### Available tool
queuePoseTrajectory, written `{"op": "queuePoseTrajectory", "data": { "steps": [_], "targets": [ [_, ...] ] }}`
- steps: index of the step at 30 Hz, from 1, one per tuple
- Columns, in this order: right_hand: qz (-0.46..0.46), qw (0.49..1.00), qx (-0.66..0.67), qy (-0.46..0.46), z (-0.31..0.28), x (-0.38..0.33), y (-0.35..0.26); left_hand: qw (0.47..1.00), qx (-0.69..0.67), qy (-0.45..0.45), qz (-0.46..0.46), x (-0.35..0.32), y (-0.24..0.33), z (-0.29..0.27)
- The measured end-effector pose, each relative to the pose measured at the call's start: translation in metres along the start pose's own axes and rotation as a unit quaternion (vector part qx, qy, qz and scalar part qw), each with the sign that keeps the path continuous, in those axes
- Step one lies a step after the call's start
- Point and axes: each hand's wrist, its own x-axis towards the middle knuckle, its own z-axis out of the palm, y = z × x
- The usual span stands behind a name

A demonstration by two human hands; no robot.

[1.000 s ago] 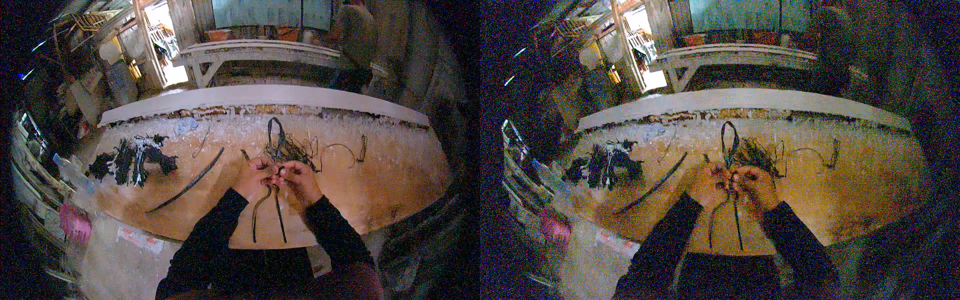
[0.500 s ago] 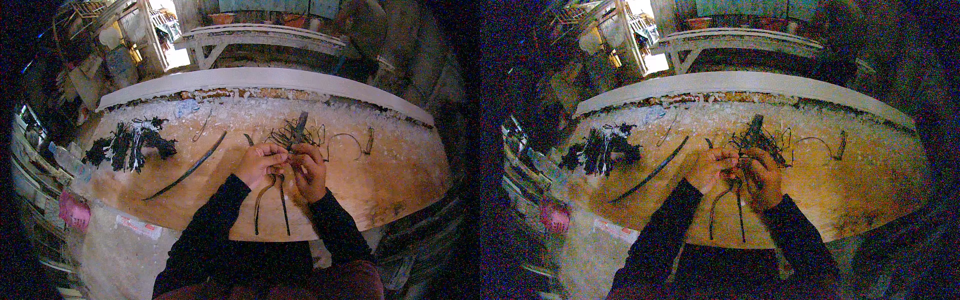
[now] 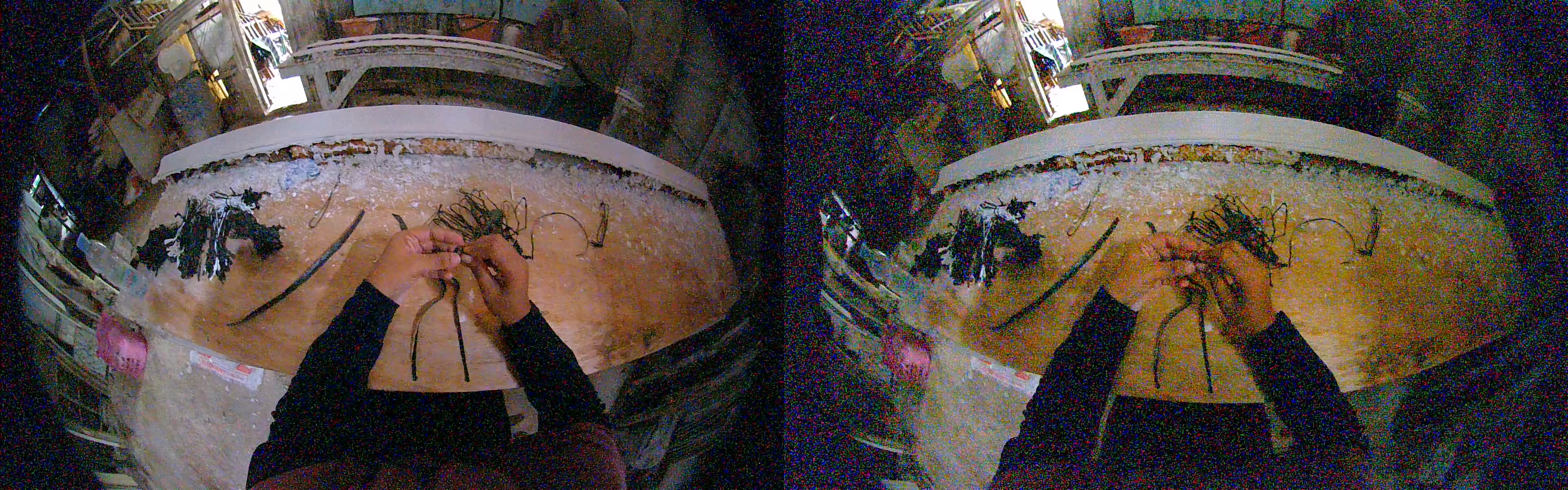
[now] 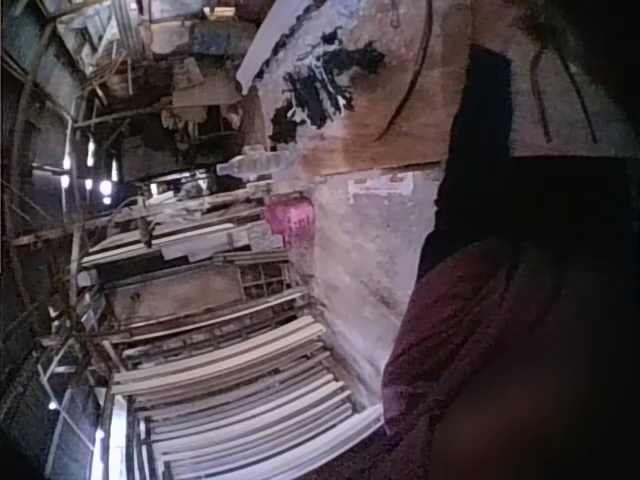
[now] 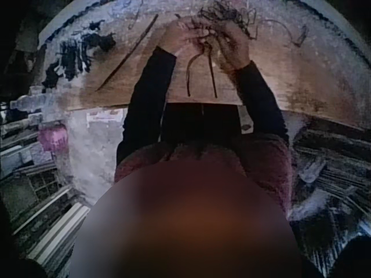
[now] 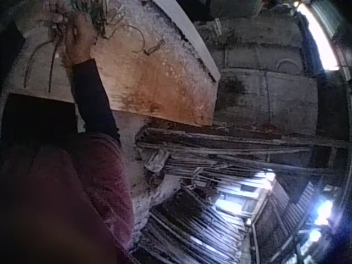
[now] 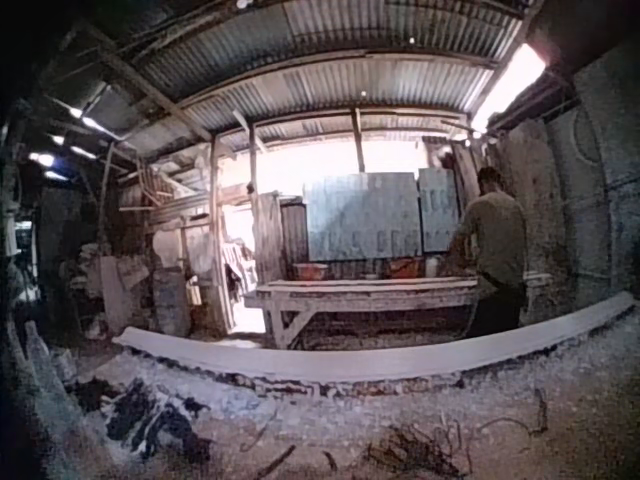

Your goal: The person strips insulation from black wires by hand at a workbench, separating the outer sheath from the inner conductors. A second person works on a separate bench in the background.

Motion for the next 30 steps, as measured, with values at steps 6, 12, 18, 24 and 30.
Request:
{"op": "queuePoseTrajectory", "data": {
  "steps": [6,12,18,24,30],
  "targets": [
    [-0.015,0.999,-0.04,-0.013,0.0,0.002,0.0,0.995,0.037,0.088,0.03,-0.007,0.009,0.01],
    [0.113,0.99,0.088,0.012,0.006,-0.002,-0.001,0.908,0.323,0.121,0.238,-0.005,-0.004,0.018],
    [0.276,0.892,0.355,0.05,0.007,0.003,-0.009,0.882,0.353,0.136,0.281,-0.01,-0.011,0.024],
    [0.35,0.843,0.407,0.024,0.003,0.007,-0.009,0.913,0.286,0.144,0.254,-0.007,-0.013,0.027],
    [0.355,0.814,0.459,0.023,0.006,0.003,-0.007,0.893,0.339,0.142,0.261,-0.008,-0.022,0.024]
  ]
}}
